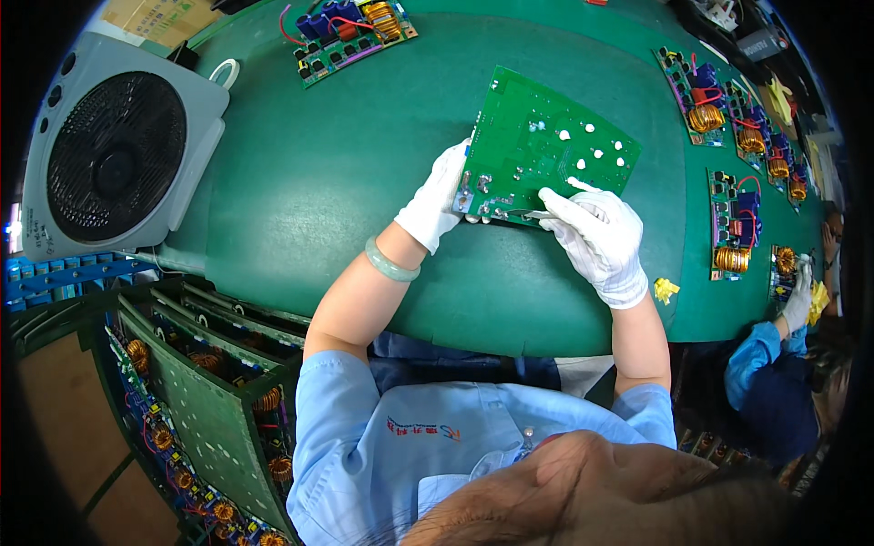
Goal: The person cleans the surface of green circuit boards using a small metal scraper and a yellow cloth. They repeatedly scrape the board to remove residue and then wipe the surface clean. The person handles multiple boards, flipping them over to clean different sides and placing them into a green storage bin.
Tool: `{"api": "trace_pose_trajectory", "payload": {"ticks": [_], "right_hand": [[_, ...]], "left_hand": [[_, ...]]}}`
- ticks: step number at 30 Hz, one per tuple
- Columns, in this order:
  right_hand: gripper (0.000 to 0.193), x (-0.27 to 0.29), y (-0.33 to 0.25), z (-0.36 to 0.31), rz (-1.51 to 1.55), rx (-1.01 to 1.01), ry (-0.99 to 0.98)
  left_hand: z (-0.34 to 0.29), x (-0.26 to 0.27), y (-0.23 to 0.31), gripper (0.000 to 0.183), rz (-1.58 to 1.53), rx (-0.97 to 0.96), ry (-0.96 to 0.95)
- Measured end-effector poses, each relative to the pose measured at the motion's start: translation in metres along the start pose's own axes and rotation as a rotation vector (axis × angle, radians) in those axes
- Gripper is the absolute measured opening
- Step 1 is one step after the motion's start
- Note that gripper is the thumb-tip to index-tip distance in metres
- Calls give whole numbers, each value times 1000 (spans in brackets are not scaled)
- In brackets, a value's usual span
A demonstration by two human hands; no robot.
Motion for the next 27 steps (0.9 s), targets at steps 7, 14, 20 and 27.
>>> {"api": "trace_pose_trajectory", "payload": {"ticks": [7, 14, 20, 27], "right_hand": [[37, 0, 4, -1, 68, -38, 35], [31, 35, 14, -20, -49, -274, 281], [32, 64, 3, -127, -279, -577, 425], [29, 139, 19, -205, -764, -724, 525]], "left_hand": [[-2, 7, 2, 34, 53, -23, -18], [-6, -3, 11, 51, 284, 204, 118], [-2, -7, 11, 50, 232, 113, 45], [1, -10, 9, 53, 236, 83, 12]]}}
Point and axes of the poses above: each hand's wrist, its own z-axis towards the middle knuckle, its own x-axis out of the back of the hand, y = z × x, the point moved 5 cm from there along z, towards the middle knuckle, and after that the axes turned 13 degrees about -x, right-handed, at the moved point
